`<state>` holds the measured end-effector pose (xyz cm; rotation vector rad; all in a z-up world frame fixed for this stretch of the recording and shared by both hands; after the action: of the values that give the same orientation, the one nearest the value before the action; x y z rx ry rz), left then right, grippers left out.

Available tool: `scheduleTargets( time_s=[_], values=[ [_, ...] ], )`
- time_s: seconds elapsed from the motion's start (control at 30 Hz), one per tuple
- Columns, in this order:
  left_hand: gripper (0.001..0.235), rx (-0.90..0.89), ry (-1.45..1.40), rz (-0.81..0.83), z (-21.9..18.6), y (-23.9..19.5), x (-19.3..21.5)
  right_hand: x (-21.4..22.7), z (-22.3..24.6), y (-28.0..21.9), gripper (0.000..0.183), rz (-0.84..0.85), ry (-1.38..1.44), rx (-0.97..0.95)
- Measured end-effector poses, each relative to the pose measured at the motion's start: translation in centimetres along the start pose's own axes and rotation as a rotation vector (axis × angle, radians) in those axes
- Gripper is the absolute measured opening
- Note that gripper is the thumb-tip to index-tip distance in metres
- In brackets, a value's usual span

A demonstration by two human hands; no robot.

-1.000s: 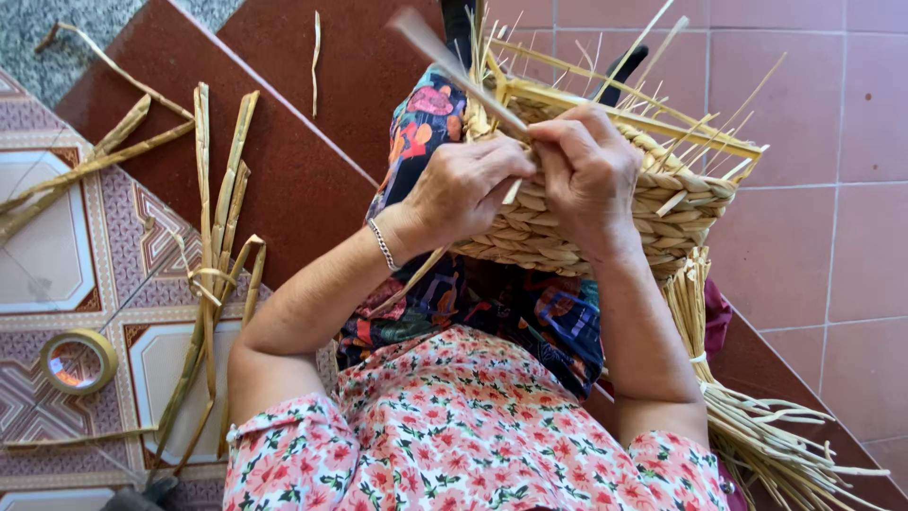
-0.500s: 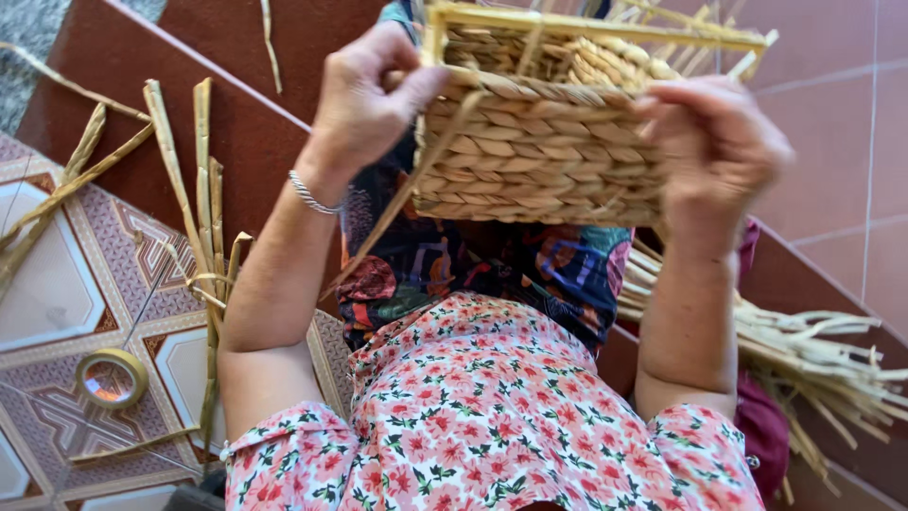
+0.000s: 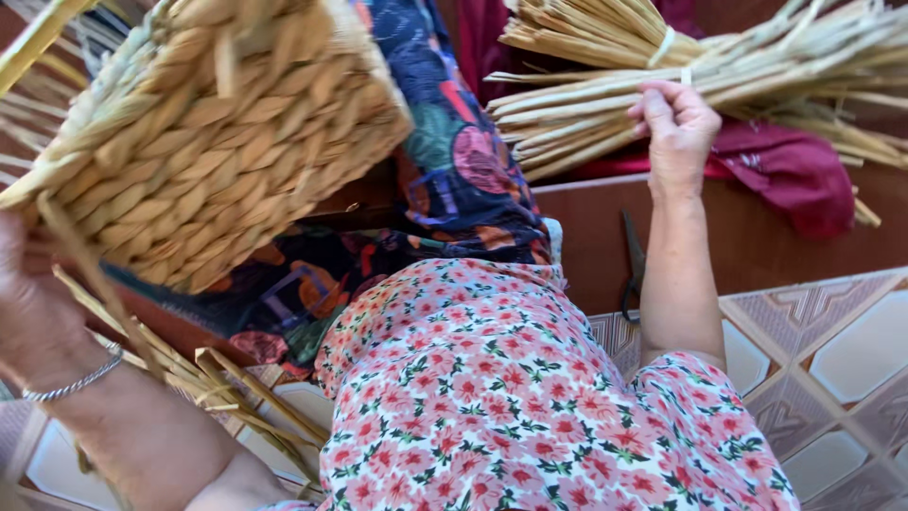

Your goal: The person weaves a basket using dried palm leaves, interlacing them through a pre-formed frame. They use shears to trim excess material and continue weaving the sides of the basket.

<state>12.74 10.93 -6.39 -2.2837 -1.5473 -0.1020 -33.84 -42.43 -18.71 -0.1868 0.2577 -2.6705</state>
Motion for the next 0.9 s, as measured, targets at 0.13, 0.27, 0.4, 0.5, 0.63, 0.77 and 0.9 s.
scheduleTargets(
  time_s=[0.13,0.27,0.4,0.5,0.63,0.77,0.9],
  values=[
    [0.037,0.002,0.068,0.064,5.5,3.9,5.7,2.4,-3.6,-1.4,0.011,0.060,-0.135,-0.140],
    [0.047,0.004,0.329,0.083,4.0,4.5,5.2,2.8,-5.7,-2.1,0.012,0.219,-0.665,0.071],
    [0.035,0.161,0.485,0.034,3.2,2.3,5.6,6.1,-6.3,-4.1,0.014,0.118,-0.862,0.094],
    [0.026,0.232,0.496,-0.002,3.3,1.7,6.1,11.5,-5.8,-7.7,0.021,0.175,-0.945,-0.200],
    [0.014,0.158,0.360,-0.049,4.5,3.1,4.9,15.0,-6.4,-15.6,0.034,0.414,-1.284,-0.672],
    [0.003,-0.018,0.083,-0.127,3.1,3.9,1.5,12.5,-8.0,-22.8,0.045,0.148,-1.344,-0.383],
    [0.012,-0.148,-0.197,-0.142,-3.0,0.7,-2.2,12.7,-8.1,-24.7,0.051,0.050,-1.349,-0.320]
  ],
)
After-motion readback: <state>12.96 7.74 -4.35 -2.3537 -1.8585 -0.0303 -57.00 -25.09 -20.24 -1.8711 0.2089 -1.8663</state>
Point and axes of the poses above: each hand's wrist, its own y-axis towards the middle knuckle, its own x-axis out of the back of the hand, z = x × y, the point moved 1 cm from there along y, towards the middle knuckle, and after that the axes turned 2 degrees about y, right-handed, at the moved point
